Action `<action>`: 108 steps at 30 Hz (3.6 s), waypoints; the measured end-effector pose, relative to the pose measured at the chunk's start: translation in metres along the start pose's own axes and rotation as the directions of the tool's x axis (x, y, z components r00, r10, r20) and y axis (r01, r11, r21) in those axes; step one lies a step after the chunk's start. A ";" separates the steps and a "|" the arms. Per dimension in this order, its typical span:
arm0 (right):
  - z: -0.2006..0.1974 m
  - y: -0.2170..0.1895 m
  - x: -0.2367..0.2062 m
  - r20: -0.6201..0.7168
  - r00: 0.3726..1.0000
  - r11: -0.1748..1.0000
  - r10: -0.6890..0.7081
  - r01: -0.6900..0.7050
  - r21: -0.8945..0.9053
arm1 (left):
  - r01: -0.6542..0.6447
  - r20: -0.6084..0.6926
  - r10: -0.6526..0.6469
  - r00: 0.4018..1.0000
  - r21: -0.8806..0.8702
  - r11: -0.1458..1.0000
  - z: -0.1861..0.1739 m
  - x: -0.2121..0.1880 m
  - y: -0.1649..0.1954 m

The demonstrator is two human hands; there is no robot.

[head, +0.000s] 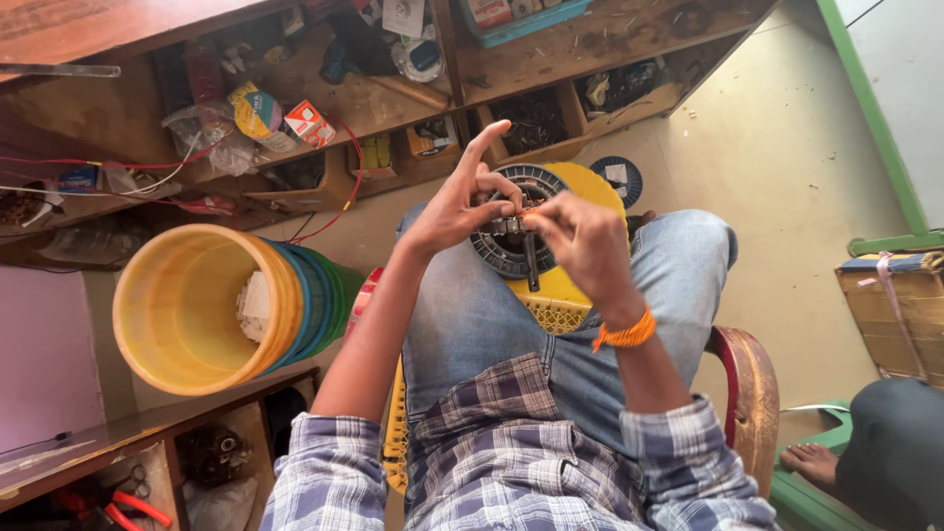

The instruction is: The person sits on a chair and works on a circular electrical component resting on a yellow stand. They use their hands to adjust copper windings and a green-handled screwdriver to tighten or align parts. The person briefly picks up a marker and then returns to manipulating the component.

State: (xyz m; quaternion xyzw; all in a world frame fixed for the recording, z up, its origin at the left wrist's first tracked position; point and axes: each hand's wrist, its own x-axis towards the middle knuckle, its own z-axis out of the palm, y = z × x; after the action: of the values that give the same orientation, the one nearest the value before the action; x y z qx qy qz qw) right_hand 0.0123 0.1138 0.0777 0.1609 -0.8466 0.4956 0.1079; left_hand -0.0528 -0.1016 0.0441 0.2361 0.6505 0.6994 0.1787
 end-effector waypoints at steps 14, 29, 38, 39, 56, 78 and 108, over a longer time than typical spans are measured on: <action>0.012 0.034 -0.071 -0.159 0.934 0.947 0.321 -0.316 0.055 | -0.177 -0.100 0.321 0.942 0.665 0.725 0.038 -0.022 0.012; -0.021 0.004 0.021 0.049 0.987 0.966 -0.153 0.160 -0.205 | -0.018 -0.386 0.537 0.751 0.800 0.600 0.088 -0.031 -0.018; -0.013 0.019 0.037 0.139 0.980 0.944 -0.142 0.177 -0.280 | 0.007 -0.424 0.508 0.750 0.773 0.635 0.089 -0.032 -0.010; -0.012 0.021 0.040 0.145 0.981 0.943 -0.128 0.166 -0.289 | -0.006 -0.415 0.505 0.757 0.768 0.640 0.087 -0.032 -0.007; -0.013 0.002 0.033 0.076 0.997 0.986 -0.016 0.028 -0.164 | 0.134 0.019 -0.133 0.991 -0.211 0.968 0.006 0.009 -0.006; 0.012 0.042 -0.071 -0.092 0.943 0.935 0.321 -0.299 0.192 | -0.162 -0.189 0.422 0.887 0.729 0.666 0.057 -0.022 0.002; -0.011 0.030 0.056 0.094 0.963 0.867 -0.253 0.269 -0.419 | 0.144 -0.353 -0.219 0.910 -0.224 0.964 0.048 0.029 -0.013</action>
State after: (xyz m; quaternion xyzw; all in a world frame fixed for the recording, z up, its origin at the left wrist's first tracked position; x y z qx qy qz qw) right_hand -0.0504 0.1278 0.0779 0.2551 -0.9068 0.2758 0.1913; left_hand -0.0505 -0.0449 0.0363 0.0180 0.6207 0.7716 0.1379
